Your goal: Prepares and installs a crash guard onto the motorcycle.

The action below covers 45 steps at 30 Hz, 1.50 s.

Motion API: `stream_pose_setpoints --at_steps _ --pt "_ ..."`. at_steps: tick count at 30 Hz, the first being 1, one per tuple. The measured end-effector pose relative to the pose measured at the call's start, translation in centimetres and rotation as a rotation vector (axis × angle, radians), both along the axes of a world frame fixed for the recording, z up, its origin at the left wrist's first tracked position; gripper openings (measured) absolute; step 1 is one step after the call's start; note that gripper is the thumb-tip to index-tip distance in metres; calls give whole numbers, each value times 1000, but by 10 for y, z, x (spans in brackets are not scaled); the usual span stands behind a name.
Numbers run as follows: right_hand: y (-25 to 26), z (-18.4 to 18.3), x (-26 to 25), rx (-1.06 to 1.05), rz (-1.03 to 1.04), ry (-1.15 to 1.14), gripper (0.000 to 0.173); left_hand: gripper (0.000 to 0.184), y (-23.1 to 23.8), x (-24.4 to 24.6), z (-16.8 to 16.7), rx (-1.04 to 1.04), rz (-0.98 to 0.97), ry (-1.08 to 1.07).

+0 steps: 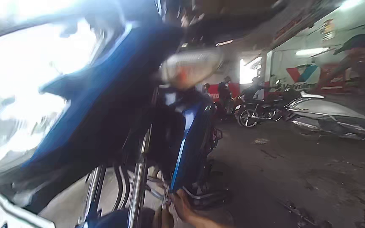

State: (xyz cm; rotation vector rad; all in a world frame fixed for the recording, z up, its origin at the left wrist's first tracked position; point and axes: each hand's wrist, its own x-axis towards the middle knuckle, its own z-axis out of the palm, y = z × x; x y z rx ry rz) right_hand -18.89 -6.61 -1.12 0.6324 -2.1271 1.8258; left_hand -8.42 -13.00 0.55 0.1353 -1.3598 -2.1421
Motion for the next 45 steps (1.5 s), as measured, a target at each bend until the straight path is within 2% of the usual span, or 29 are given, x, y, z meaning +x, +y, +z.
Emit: stream_pose_setpoints --at_steps 3,8,12,15,18,20,21,25,27,29,30,32,35,37,39,41,43,45 --pt "3 -17 -11 67 16 40 28 22 -3 -2 -16 -26 27 23" --pt "14 -21 -13 45 104 20 29 30 -3 0 -2 -126 96 -50" --pt "24 -23 -9 147 104 39 31 31 9 -4 -15 -162 242 59" --pt "25 -17 -6 189 83 69 30 33 21 -10 -33 -261 412 94" --pt "20 -21 -5 103 74 137 28 40 38 -10 -58 -510 686 140" --pt "20 -24 -8 53 112 134 26 35 51 -5 -70 -602 787 74" --pt "21 -24 -11 57 126 127 25 35 54 -5 -73 -596 762 41" --pt "35 -34 -12 113 65 88 23 37 51 -44 -56 -484 403 -44" --pt "44 -35 -8 133 74 68 37 33 49 -65 -40 -436 382 -25" --pt "46 -30 -4 226 25 71 42 30 45 -75 -26 -325 360 -54" --pt "47 -30 -3 279 3 113 41 26 42 -79 -23 -287 351 -62" --pt "46 -28 -1 394 -25 172 28 23 35 -92 -25 -190 299 -58" --pt "54 -15 8 668 23 56 27 24 28 -106 -38 -65 224 10" --pt "63 9 34 941 53 -9 32 39 25 -103 -36 -108 259 31" --pt "71 34 68 1137 77 48 35 45 19 -101 -32 -195 333 -17" --pt "78 52 90 1093 69 145 40 37 12 -104 -33 -330 363 -61" --pt "86 67 94 958 -63 329 42 20 9 -107 -34 -589 439 -109" --pt "97 80 85 861 -220 456 42 13 11 -109 -42 -787 526 -84"
